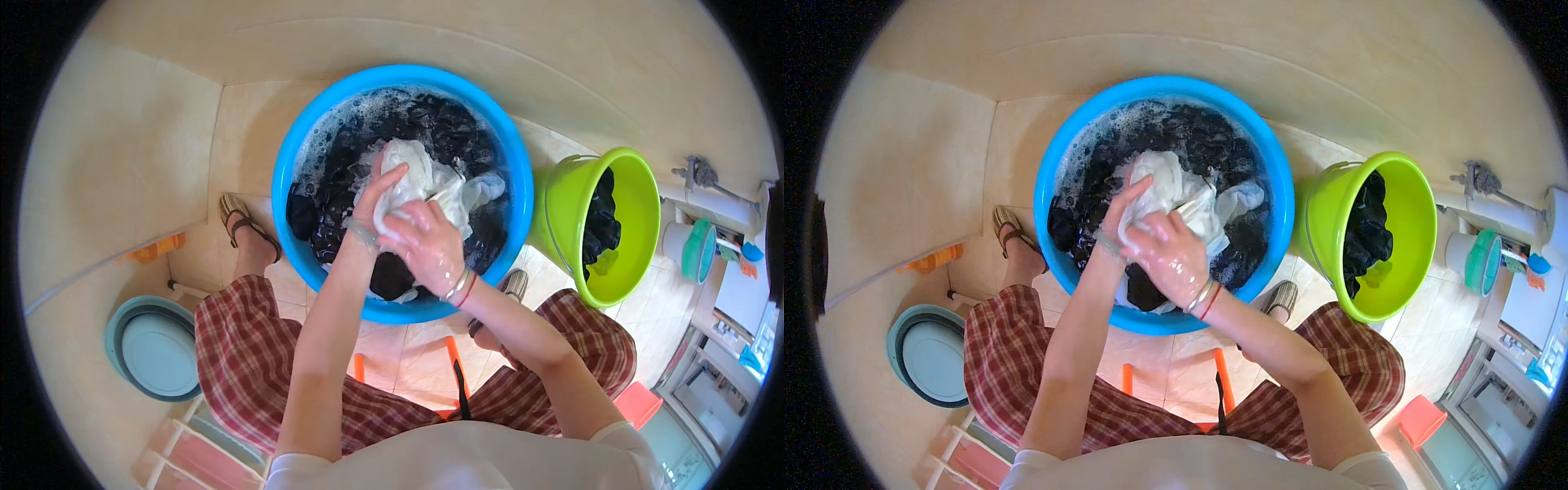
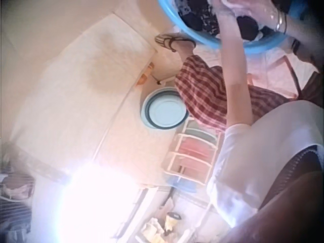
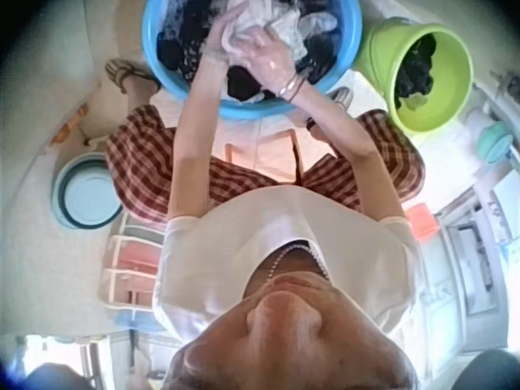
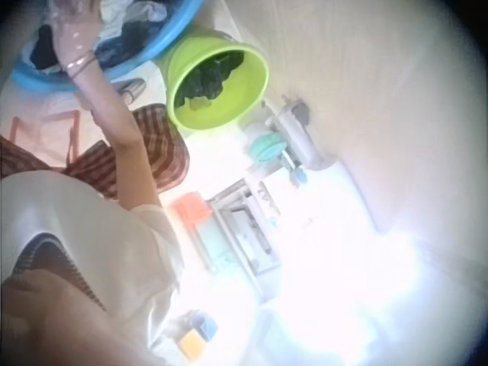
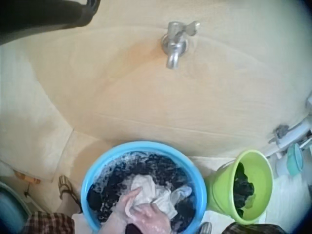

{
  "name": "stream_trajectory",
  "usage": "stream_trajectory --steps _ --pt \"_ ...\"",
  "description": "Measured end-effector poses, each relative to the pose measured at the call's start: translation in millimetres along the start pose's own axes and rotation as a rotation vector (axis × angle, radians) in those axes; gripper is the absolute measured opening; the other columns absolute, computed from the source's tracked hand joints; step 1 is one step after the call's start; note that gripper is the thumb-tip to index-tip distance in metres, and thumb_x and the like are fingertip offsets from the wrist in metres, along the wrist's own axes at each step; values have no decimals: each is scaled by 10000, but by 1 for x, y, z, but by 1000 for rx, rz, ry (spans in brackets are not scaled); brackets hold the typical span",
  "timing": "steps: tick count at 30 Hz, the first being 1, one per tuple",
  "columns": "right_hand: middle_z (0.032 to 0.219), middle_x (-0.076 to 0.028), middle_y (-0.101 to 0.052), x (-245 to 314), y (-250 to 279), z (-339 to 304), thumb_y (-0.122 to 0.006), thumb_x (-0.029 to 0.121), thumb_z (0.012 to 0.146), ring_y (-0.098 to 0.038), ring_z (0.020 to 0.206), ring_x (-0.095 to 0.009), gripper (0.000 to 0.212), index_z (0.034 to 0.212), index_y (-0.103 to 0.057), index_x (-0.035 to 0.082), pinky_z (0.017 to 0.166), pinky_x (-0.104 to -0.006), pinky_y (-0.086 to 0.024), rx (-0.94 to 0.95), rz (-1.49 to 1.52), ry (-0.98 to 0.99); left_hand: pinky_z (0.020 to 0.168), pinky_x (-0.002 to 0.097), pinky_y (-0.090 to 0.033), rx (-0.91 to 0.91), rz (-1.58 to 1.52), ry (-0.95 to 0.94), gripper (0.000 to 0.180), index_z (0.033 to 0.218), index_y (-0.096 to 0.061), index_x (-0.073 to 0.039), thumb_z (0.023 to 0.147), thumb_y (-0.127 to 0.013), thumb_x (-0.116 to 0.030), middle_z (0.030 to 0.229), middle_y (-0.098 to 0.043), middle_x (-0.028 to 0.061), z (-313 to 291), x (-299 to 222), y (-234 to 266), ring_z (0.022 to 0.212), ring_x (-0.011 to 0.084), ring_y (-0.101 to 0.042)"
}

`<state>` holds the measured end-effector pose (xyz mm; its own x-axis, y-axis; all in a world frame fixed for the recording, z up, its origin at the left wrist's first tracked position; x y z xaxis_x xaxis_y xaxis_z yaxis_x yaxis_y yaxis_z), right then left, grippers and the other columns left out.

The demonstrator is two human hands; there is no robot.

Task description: The person hand-washes a load of mixed-color clothes in a blue basin filled with soapy water. They repeatedly submerge, scrub, and wring out individual garments, then transfer the cleaned items into a green bucket placed beside them.

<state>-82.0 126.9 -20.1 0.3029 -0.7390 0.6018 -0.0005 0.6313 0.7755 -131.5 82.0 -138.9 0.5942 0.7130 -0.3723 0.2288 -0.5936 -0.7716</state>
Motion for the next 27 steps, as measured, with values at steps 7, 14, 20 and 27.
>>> stream_trajectory --steps 7,14,20,27 --pt "884 -30 -514 44 36 -6 -763 279 658 -540 768 -224 224 804 -638 164 569 -325 -484 -231 25 56 852 343 -504 48 -153 117 355 1172 -576 -52 963 -511 -331 1137 -606 100 -27 23 -25 1004 195 -602" --pt "714 -98 -555 23 48 15 -707 143 747 -569 591 -308 89 743 -634 93 557 -372 -468 -340 338 -85 851 364 -493 102 -184 2 360 1112 -573 -55 964 -474 -368 1019 -637 100 -25 9 -17 951 221 -612" --pt "806 -155 -647 -106 2 -20 -587 304 845 -635 738 -350 258 869 -679 64 654 -395 -501 -220 397 -685 624 300 -512 -399 534 -313 278 934 -676 -13 891 -641 -285 797 -668 27 -58 -17 -6 689 143 -639" --pt "1009 -137 -691 -149 -35 -74 -603 340 869 -664 902 -233 347 1034 -683 45 820 -319 -493 412 526 -660 679 351 -425 13 1722 -1208 249 751 -625 -172 744 -721 -402 661 -581 23 -128 -36 -116 632 210 -574"
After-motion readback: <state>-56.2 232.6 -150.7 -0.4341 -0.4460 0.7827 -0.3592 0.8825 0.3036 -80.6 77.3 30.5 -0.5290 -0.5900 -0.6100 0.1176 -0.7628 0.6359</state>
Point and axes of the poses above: each hand's wrist, its own z-axis towards the middle knuckle, its own y-axis out of the back of the hand, x = y × z, the point moved 10 cm from there along z, towards the middle knuckle
